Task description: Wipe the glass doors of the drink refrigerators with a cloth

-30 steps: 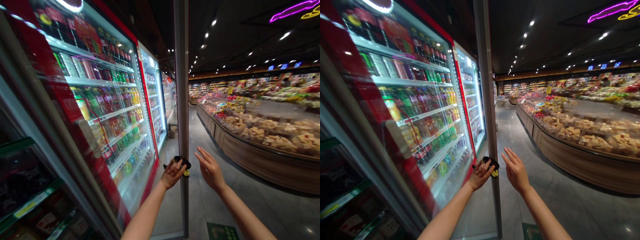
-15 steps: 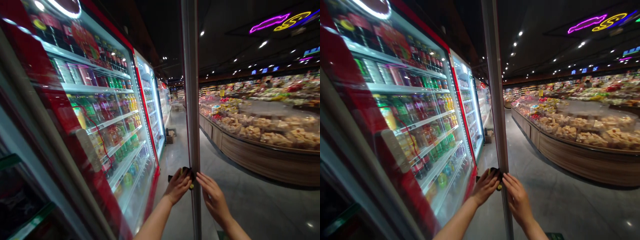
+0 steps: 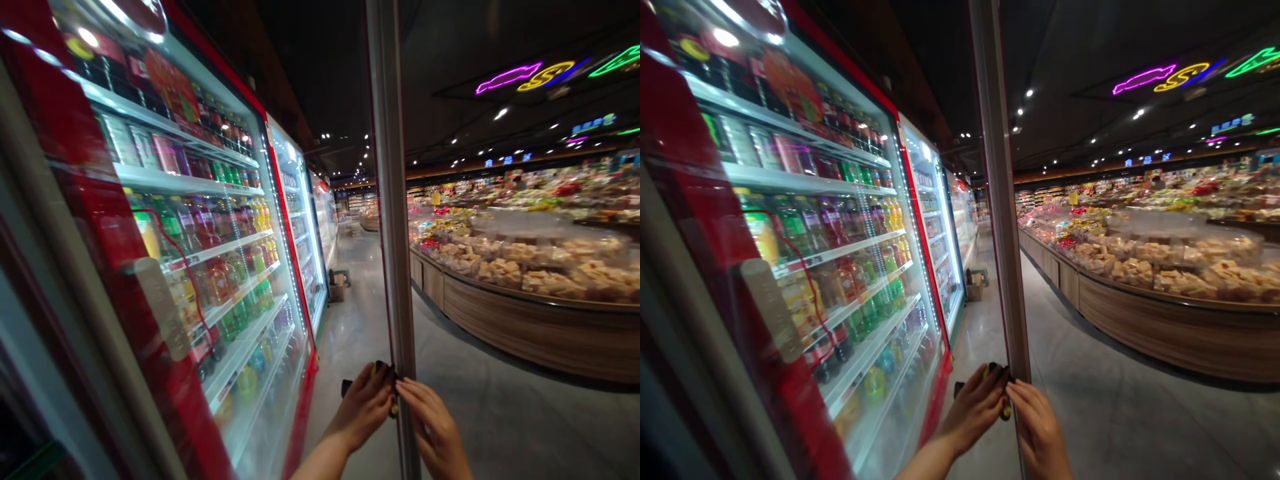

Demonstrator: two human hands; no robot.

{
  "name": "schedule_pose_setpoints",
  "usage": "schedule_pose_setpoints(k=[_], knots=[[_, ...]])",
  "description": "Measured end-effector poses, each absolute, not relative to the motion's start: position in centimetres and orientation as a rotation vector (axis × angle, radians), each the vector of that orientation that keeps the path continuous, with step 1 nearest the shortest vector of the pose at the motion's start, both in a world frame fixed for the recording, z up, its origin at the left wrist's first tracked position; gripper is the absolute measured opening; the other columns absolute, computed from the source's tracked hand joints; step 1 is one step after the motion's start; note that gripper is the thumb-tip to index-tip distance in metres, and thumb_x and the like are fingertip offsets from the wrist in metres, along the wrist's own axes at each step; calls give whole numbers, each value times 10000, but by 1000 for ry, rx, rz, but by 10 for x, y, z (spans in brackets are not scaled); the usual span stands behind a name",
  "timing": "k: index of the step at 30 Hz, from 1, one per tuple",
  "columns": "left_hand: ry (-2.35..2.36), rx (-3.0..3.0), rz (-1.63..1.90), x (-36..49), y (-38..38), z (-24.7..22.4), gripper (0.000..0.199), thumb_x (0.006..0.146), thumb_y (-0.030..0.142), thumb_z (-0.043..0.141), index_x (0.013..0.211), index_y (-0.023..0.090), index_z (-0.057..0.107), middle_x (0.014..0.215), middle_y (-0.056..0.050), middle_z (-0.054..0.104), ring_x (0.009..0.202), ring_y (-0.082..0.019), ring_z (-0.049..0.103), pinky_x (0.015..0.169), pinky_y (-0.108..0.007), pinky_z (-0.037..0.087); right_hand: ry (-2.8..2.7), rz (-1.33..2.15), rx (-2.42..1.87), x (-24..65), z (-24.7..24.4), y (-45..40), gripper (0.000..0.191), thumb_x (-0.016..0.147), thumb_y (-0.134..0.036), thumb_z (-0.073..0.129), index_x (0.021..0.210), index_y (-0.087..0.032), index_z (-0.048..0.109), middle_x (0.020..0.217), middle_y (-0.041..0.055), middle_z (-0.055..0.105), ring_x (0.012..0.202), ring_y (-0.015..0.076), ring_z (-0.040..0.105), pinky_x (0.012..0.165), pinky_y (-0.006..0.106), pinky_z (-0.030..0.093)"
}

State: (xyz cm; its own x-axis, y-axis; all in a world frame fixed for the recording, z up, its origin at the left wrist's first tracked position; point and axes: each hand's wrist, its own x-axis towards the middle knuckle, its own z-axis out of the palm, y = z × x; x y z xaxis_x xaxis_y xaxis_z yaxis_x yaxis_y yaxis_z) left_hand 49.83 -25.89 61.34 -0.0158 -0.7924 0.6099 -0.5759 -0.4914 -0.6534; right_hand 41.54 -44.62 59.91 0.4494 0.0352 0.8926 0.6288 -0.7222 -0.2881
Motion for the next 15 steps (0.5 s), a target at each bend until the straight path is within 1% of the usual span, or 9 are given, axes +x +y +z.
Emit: schedule_pose_setpoints(k=[2,4,6,7,9,11,12,15], knots=[[1350,-2101,-1579,496,-254,613,304,983,311,556,1267,283,662,1563,17,473,1446,-196,426,1245,-418,310,-533,-1269,-2082,423,588,-446,519,913,-144,513,1378,-354,606,1245,69,714,1121,276,702,867,423,651],[1122,-2251,-1700,491,-245,605,359,983,267,536,1329,270,631,1576,-11,453,1484,-236,369,1250,-454,293,-556,-1247,-2089,429,571,-447,537,916,-140,504,1407,-344,581,1289,83,690,1148,273,691,886,402,643],[952,-2339,-1800,485,-237,590,383,973,236,534,1345,250,625,1576,-40,451,1504,-273,328,1252,-482,280,-611,-1229,-2092,434,554,-446,557,926,-131,485,1437,-341,551,1343,90,659,1184,269,673,909,382,633],[976,-2304,-1816,484,-234,585,380,967,232,543,1337,245,632,1578,-45,449,1504,-278,328,1251,-479,282,-634,-1239,-2075,437,547,-445,560,933,-132,482,1448,-347,538,1360,89,648,1192,267,668,915,375,630],[1194,-2112,-1777,484,-231,584,358,956,260,574,1307,252,647,1583,-37,441,1489,-264,360,1248,-451,297,-650,-1290,-2012,442,537,-438,563,949,-144,489,1462,-371,517,1386,81,632,1197,269,664,928,377,628],[1349,-1954,-1712,487,-228,598,354,948,290,595,1296,251,646,1583,-37,443,1469,-259,396,1239,-446,321,-640,-1349,-1947,448,533,-429,574,957,-158,493,1478,-399,488,1415,73,610,1209,284,654,946,411,625],[1328,-1962,-1711,489,-225,608,373,945,288,594,1313,238,631,1575,-54,453,1465,-272,401,1234,-465,330,-635,-1374,-1926,452,533,-425,585,959,-159,486,1488,-409,469,1432,68,595,1226,296,641,957,438,621],[1051,-2201,-1811,492,-213,630,480,942,288,570,1393,125,551,1539,-163,479,1485,-320,358,1199,-489,385,-664,-1445,-1915,462,533,-419,616,963,-159,454,1529,-398,401,1485,68,540,1296,331,578,983,525,601]])
